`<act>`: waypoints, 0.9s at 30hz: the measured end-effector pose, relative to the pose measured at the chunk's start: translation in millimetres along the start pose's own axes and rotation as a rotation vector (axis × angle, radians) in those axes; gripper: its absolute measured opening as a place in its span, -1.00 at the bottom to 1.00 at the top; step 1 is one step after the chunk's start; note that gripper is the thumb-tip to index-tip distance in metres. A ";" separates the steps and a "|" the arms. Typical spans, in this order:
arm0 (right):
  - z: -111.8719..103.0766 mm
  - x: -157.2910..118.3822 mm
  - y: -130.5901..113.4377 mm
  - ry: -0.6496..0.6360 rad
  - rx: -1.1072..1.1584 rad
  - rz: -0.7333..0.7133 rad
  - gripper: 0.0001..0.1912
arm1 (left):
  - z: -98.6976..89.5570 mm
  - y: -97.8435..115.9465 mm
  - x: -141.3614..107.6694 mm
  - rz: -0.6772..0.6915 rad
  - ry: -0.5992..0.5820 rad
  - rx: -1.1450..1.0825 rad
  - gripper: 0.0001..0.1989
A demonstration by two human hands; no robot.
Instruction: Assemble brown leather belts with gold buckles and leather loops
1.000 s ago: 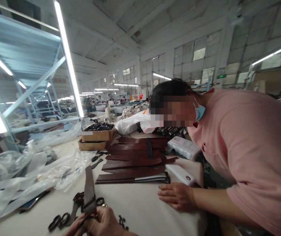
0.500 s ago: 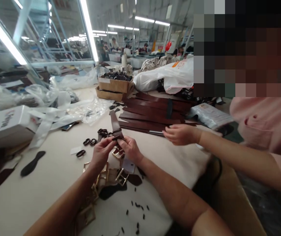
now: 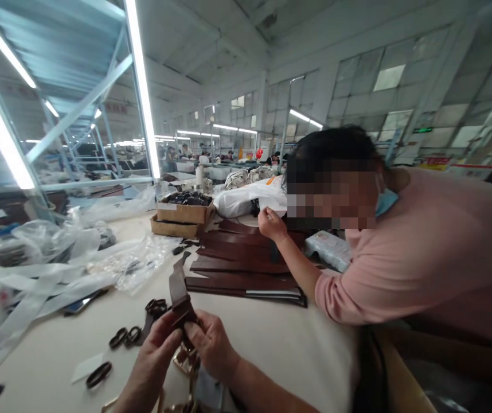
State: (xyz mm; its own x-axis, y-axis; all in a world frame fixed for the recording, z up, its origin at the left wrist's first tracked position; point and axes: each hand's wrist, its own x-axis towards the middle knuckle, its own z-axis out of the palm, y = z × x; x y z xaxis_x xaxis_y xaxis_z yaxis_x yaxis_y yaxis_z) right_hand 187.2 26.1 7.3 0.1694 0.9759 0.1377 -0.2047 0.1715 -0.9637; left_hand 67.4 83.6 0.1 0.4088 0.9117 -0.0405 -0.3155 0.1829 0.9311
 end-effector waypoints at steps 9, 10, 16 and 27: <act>-0.5 -0.2 8.2 -0.147 0.003 0.005 -0.35 | -13.3 -6.6 -0.4 -0.125 -0.147 -0.140 -0.17; -0.3 -1.2 7.1 -0.164 0.008 0.007 -0.35 | -15.2 -6.1 -1.1 -0.140 -0.162 -0.141 -0.15; -0.2 -4.3 0.8 -0.221 0.003 0.079 -0.31 | -19.7 -3.5 -5.7 -0.208 -0.249 -0.146 -0.12; -0.3 1.8 5.6 -0.032 -0.079 0.118 -0.57 | -9.4 0.9 -3.1 -0.085 -0.022 -0.141 -0.25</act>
State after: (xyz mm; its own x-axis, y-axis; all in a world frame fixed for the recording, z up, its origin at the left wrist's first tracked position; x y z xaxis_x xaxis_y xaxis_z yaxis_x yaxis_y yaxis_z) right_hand 186.7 28.7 2.1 0.1172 0.9927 0.0283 -0.1444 0.0452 -0.9885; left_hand 57.9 84.4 -2.4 0.4572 0.8829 -0.1072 -0.3956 0.3099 0.8646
